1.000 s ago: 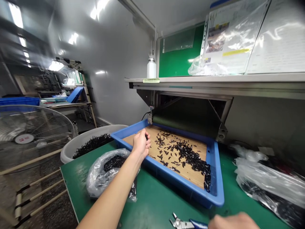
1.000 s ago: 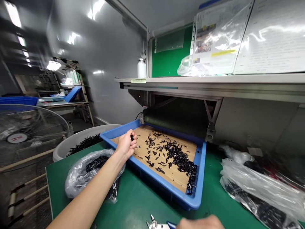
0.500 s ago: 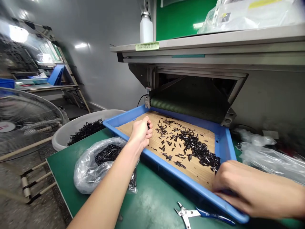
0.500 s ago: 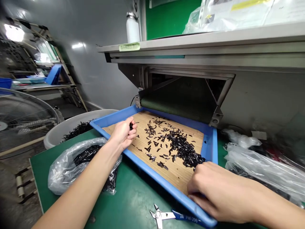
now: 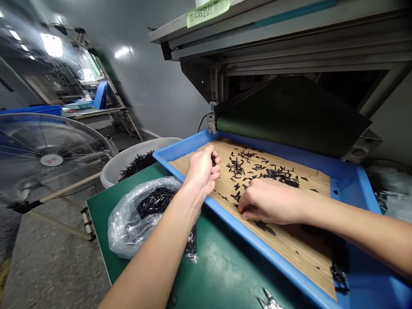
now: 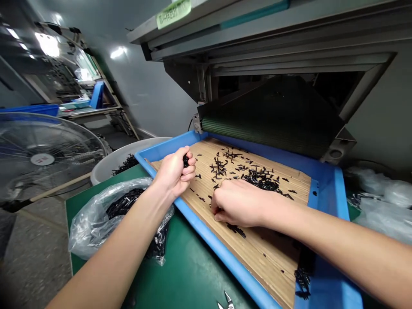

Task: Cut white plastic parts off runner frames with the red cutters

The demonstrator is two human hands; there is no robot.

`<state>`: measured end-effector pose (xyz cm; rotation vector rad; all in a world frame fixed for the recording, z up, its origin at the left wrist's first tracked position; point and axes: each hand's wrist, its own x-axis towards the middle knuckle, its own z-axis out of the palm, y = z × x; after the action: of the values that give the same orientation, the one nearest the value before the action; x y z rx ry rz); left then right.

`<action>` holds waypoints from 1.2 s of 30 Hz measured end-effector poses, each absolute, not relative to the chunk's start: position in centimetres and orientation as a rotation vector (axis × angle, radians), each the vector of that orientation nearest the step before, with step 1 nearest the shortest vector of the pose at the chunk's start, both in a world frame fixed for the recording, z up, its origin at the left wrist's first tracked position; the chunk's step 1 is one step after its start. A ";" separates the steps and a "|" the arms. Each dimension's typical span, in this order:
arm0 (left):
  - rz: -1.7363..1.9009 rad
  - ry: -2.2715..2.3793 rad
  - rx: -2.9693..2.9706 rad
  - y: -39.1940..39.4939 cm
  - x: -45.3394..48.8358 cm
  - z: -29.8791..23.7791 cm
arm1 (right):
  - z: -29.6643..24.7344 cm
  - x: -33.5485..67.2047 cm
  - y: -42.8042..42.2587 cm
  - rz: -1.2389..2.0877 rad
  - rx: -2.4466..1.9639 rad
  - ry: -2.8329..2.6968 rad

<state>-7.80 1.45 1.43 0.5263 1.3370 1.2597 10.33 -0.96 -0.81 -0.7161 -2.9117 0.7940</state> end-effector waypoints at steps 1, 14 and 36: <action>1.265 1.335 0.523 1.4 -7.7 1.5 | -1.2 10.4 -1.2 0.770 -0.725 -2.914; 1.261 1.307 0.577 1.5 -7.7 1.5 | -2.2 13.4 2.3 1.800 -0.859 -2.148; 1.267 1.297 0.572 1.5 -7.9 1.4 | -2.7 14.0 4.1 2.210 -0.769 -0.826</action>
<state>-7.86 1.50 1.44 0.5716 1.2971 1.2668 14.04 4.05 -2.71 -0.7685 -0.8261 2.2101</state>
